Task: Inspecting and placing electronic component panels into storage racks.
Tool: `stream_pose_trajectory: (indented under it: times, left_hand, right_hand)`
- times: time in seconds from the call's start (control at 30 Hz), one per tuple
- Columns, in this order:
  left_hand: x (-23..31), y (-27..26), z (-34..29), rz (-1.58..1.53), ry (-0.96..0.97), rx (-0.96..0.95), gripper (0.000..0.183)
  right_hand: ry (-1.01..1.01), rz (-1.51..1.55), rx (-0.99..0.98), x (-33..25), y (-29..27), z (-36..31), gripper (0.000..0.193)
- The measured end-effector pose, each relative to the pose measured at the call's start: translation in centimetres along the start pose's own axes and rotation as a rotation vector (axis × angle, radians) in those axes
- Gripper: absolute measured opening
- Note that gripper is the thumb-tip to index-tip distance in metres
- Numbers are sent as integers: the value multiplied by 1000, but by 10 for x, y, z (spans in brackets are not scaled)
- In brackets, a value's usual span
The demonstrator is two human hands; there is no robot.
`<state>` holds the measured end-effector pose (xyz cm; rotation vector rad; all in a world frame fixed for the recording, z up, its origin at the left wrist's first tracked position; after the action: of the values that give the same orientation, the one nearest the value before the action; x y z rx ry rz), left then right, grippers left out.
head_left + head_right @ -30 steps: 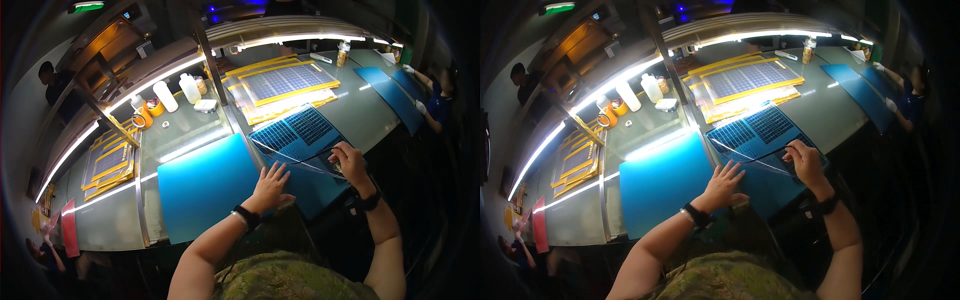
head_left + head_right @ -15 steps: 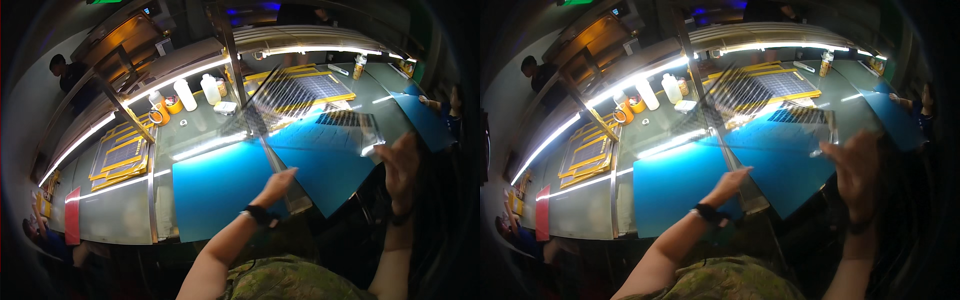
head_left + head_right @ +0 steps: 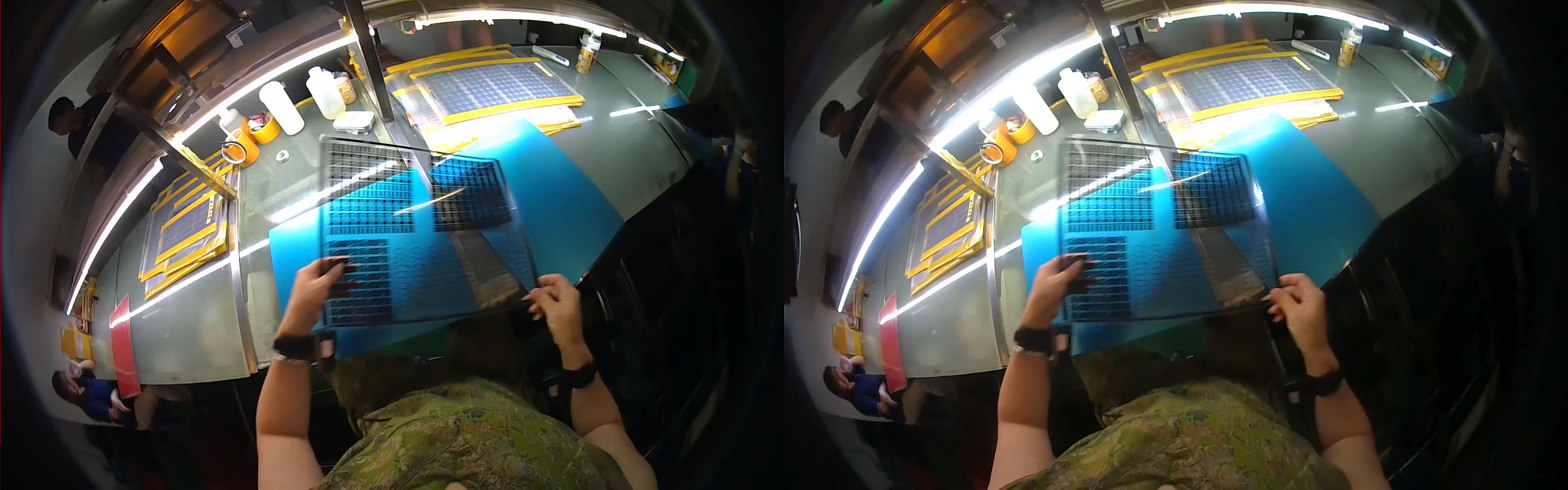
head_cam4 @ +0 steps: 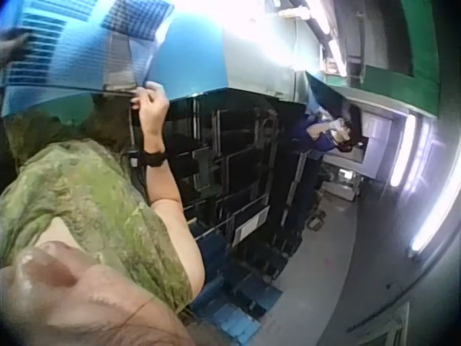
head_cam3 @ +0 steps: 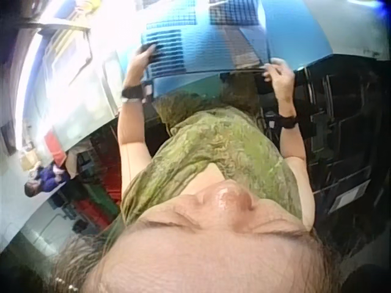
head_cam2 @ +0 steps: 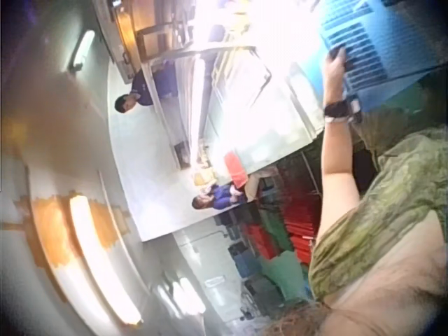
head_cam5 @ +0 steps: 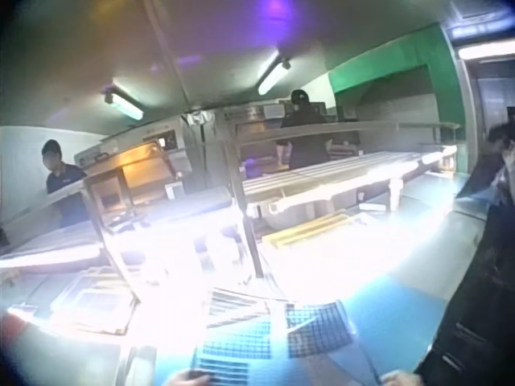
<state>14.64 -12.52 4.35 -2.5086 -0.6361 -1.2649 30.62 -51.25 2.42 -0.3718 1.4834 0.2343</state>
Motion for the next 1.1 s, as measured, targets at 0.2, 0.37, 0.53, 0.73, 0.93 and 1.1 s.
stream_pose_trajectory:
  times: [0.2,0.37,0.53,0.73,0.93,1.1]
  left_hand:
    - [-55,-79,-56,-133,40,128,27]
    - [-82,-90,-75,-177,68,256,22]
    - [-94,-96,-65,-213,67,246,21]
    - [-79,-100,-56,-216,27,185,22]
    - [-53,-150,-14,-135,-279,38,37]
    - [-21,-167,49,-69,-168,266,49]
  right_hand:
    - [49,79,-197,15,73,-11,7]
    - [-270,-364,-184,25,88,-16,15]
    - [-187,-318,-191,21,92,-16,14]
    - [-276,-263,-171,27,97,-15,12]
    - [-82,-9,-129,31,101,-20,10]
    - [-99,-24,-174,30,99,-23,10]
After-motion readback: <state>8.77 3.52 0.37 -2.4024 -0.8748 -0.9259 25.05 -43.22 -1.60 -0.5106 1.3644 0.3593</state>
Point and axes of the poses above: each hand's wrist, its own z-axis towards the middle knuckle, its own y-axis out of the palm, x = y × z, the point moved 3 cm from there along z, towards the middle knuckle, and after that the axes turned 15 degrees about -y, right-handed, at the moved point
